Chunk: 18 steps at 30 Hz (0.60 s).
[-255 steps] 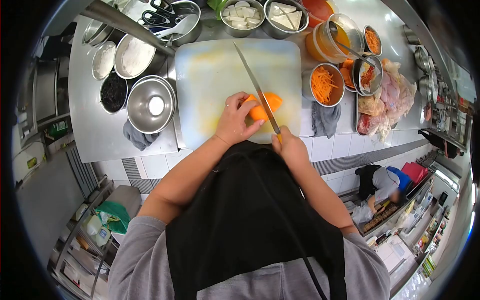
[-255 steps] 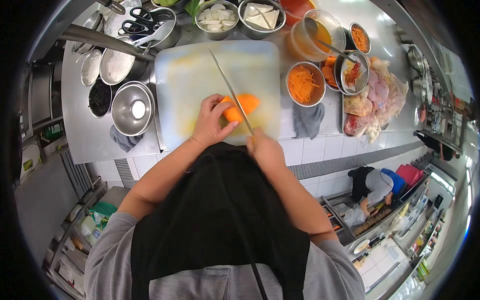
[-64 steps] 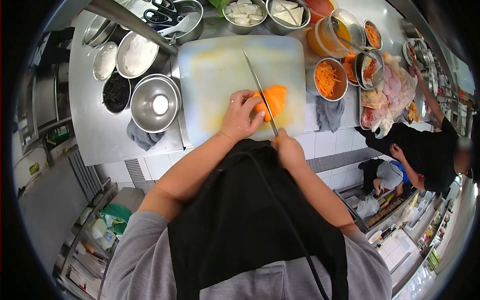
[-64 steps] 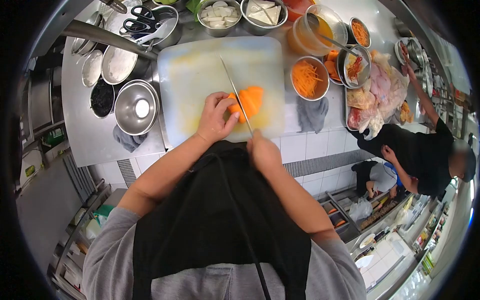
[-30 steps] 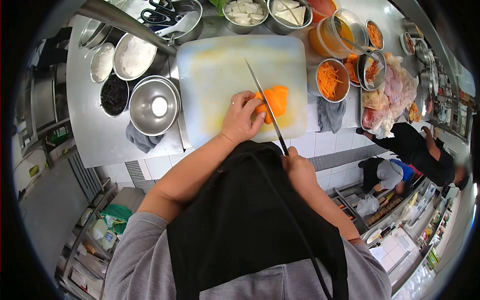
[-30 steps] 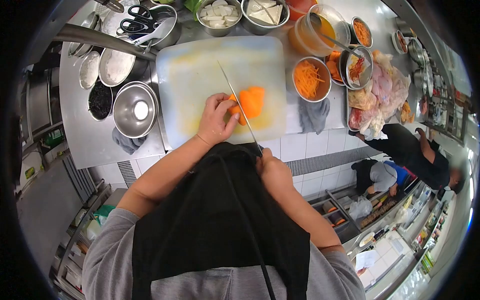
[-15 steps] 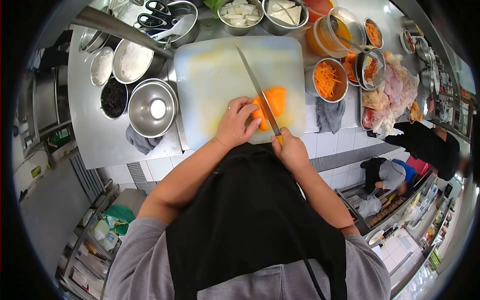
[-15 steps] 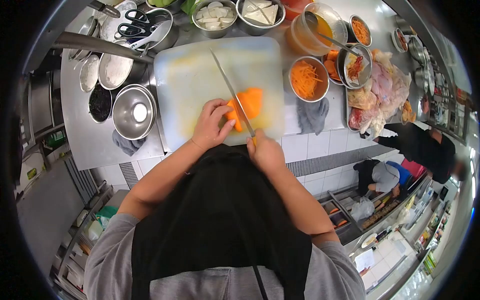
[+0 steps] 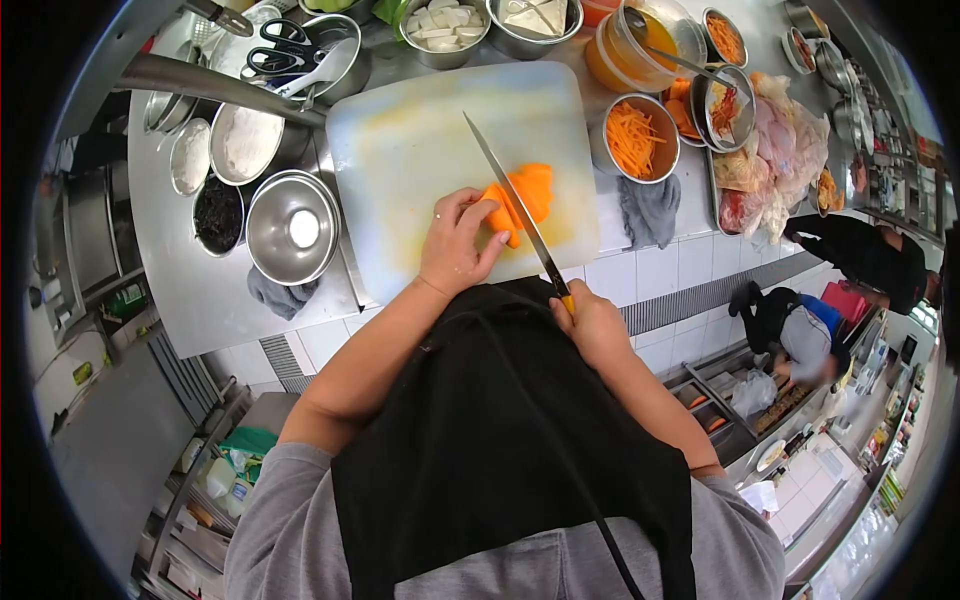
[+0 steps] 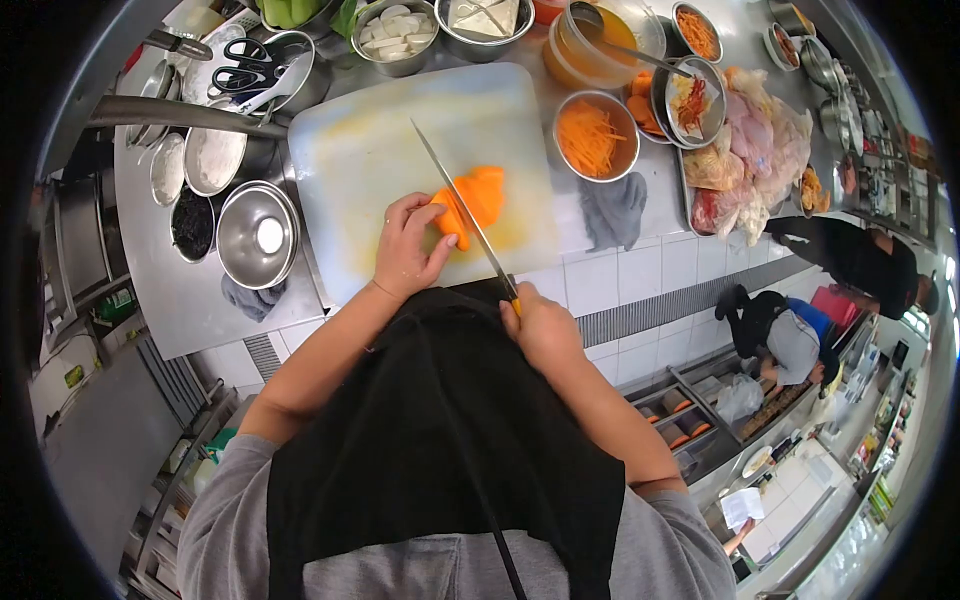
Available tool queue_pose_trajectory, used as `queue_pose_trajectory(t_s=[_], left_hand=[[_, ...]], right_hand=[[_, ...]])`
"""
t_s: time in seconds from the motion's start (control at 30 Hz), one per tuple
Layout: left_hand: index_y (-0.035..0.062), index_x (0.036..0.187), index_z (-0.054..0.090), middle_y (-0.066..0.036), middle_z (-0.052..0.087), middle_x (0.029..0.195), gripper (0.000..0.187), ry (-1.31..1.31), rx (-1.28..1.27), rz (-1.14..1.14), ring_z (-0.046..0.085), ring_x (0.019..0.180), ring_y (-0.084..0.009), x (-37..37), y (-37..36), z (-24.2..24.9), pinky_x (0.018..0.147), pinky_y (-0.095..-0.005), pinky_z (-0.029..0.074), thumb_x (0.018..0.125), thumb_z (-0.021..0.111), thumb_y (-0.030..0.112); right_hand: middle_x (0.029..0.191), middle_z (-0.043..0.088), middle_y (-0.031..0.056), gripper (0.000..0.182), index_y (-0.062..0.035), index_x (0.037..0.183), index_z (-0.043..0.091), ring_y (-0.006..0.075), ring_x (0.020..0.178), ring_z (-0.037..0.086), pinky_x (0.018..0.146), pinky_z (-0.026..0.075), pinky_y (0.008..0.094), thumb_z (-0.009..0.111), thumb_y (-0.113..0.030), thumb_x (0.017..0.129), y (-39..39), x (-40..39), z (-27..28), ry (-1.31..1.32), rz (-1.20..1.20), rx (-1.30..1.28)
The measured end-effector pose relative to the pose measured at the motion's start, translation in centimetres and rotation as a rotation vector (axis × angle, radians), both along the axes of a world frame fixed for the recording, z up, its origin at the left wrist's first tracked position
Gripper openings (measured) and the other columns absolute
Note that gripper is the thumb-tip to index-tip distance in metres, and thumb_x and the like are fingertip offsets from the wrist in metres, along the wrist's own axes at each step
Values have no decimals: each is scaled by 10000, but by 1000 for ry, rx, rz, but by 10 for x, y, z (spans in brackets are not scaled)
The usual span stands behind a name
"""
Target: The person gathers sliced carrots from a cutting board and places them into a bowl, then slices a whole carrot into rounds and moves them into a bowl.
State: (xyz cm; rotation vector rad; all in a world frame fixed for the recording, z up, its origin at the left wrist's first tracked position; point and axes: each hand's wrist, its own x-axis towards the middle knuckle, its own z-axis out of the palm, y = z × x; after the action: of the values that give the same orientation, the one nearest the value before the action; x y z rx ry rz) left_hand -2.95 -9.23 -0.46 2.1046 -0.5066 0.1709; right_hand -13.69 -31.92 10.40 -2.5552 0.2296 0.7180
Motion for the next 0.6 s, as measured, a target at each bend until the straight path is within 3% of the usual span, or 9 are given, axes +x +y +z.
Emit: queue_pose_trajectory(t_s=[0.3,0.6], left_hand=[[95,1264,689,-185,580,1279,396,-16,65,23,590,1158,-383,-3,-4,-5,933,-441,574,948,827,291],[105,1251,697,-177,588,1270,385,-22,49,30,597,1146,-382,-2,-4,-4,951,-458,561,953,826,312]], right_hand=[[788,729,264,290,-17,1036,582,491,749,729,692,588,582,696,-284,1049,-2,-17,24,-3,37,-15],[777,708,270,280,3,1011,586,494,747,712,660,568,568,743,-228,1019,-5,-21,39,8,56,-52]])
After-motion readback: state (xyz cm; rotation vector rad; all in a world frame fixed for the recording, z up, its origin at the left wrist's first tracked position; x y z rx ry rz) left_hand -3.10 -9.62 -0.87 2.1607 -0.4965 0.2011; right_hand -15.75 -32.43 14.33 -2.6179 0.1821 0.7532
